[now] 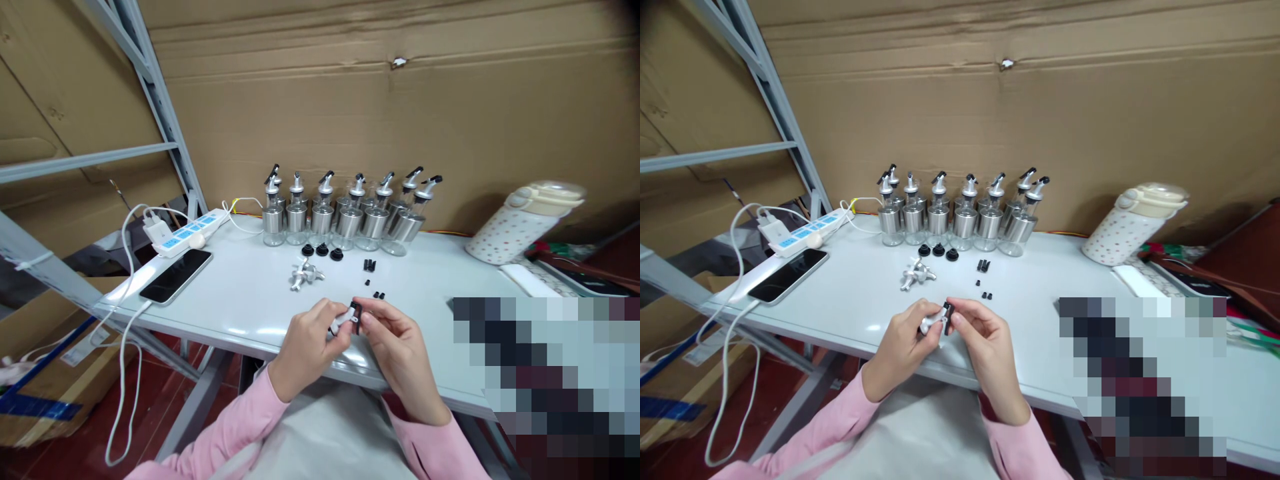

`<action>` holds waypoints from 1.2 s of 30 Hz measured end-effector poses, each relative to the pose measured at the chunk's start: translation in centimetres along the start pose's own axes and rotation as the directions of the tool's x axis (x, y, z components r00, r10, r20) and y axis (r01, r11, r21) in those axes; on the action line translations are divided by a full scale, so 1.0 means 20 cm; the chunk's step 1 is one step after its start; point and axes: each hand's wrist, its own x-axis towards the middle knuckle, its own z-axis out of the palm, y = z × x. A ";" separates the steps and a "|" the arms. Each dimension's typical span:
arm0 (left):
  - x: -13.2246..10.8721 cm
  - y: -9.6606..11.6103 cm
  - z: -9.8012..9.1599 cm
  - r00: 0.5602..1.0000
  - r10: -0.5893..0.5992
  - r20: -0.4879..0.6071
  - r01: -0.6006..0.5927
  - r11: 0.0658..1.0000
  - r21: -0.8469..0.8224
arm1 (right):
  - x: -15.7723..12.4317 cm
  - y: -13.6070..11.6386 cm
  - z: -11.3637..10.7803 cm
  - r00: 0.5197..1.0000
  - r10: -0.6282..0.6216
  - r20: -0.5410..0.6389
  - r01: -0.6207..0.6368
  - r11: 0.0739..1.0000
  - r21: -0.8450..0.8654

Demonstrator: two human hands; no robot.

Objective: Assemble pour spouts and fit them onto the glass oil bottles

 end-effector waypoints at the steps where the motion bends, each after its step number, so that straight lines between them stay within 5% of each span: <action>1: 0.00 0.00 0.00 1.000 0.002 -0.004 -0.002 1.000 0.004 | 0.00 0.00 0.00 1.000 -0.006 0.003 0.006 1.000 -0.010; 9: -0.01 -0.02 0.00 1.000 -0.003 -0.021 0.003 1.000 -0.007 | 0.00 0.00 -0.02 0.998 -0.042 0.047 0.049 0.986 -0.161; 28: 0.00 -0.02 -0.01 0.999 -0.049 0.009 0.049 0.999 0.002 | 0.01 -0.04 0.00 0.998 -0.006 0.061 0.018 0.981 -0.193; 36: 0.01 -0.02 -0.02 0.999 0.045 0.006 -0.046 0.993 0.107 | 0.01 -0.03 -0.01 0.998 0.017 0.061 -0.001 0.969 -0.245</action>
